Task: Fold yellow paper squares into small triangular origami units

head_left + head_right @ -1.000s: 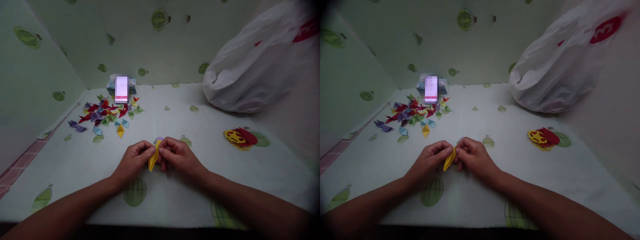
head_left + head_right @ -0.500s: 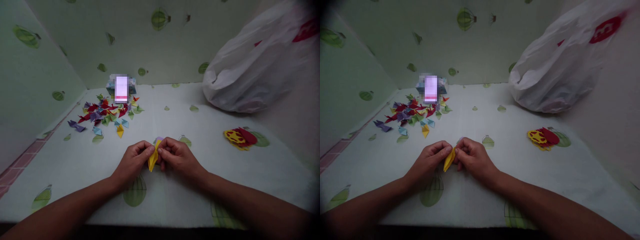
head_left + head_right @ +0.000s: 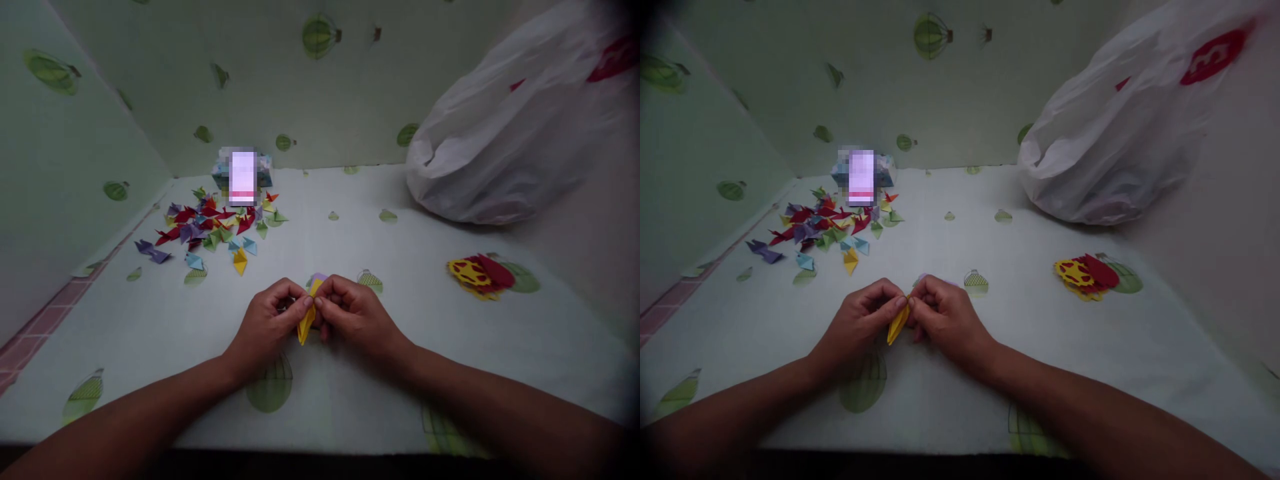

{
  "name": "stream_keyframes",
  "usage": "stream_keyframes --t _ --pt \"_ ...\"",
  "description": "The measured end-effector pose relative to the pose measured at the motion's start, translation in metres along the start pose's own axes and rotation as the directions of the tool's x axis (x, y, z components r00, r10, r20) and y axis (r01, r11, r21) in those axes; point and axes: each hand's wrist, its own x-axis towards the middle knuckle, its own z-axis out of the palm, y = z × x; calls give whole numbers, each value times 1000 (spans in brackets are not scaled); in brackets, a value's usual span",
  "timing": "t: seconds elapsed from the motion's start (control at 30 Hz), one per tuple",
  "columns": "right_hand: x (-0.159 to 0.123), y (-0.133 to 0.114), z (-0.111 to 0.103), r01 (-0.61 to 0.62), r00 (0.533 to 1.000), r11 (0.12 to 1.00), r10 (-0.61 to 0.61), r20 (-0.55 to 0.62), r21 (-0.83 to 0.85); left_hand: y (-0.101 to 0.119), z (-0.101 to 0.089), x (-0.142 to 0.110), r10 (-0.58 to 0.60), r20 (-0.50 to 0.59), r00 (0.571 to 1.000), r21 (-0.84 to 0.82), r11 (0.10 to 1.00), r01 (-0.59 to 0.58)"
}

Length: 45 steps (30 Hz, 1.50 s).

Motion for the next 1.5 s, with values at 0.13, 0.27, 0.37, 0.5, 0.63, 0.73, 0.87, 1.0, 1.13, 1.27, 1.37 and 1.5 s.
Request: stream_keyframes --t 0.13,0.27,0.37,0.5,0.63,0.73,0.87,1.0,1.13,1.27,1.37,1.5 --pt "1 0 0 6 1000 1000 -6 2 6 1 -1 -1 -12 29 1000 -31 999 13" --pt "1 0 0 12 1000 1000 -12 0 2 2 -2 -1 -38 35 999 -44 998 39" --pt "1 0 1 12 1000 1000 -12 -1 3 2 -1 -1 -47 35 998 -51 998 48" --pt "1 0 1 10 1000 1000 -10 1 6 3 0 -1 -53 26 998 -58 997 54" --pt "0 -1 1 6 1000 1000 -6 -2 -6 3 0 0 -52 16 998 -44 998 53" --pt "0 -1 1 -10 1000 1000 10 -7 -6 2 0 1 -42 18 999 -18 999 42" --pt "1 1 1 -7 1000 1000 7 -9 -14 1 0 1 -26 19 999 -4 1000 26" --pt "1 1 2 -11 1000 1000 11 -13 -6 1 0 0 -15 9 1000 15 1000 15" --pt "1 -1 2 -25 999 1000 25 -21 -5 1 2 -1 -8 1 1000 23 1000 8" --pt "1 -1 3 -25 1000 1000 25 -18 -3 -1 3 -1 7 -14 1000 49 999 -7" --pt "2 0 3 -20 1000 1000 20 -12 -2 -2 4 0 27 -33 999 87 996 -24" --pt "2 0 3 -21 1000 1000 21 -18 0 -2 3 1 22 -29 999 72 997 -20"
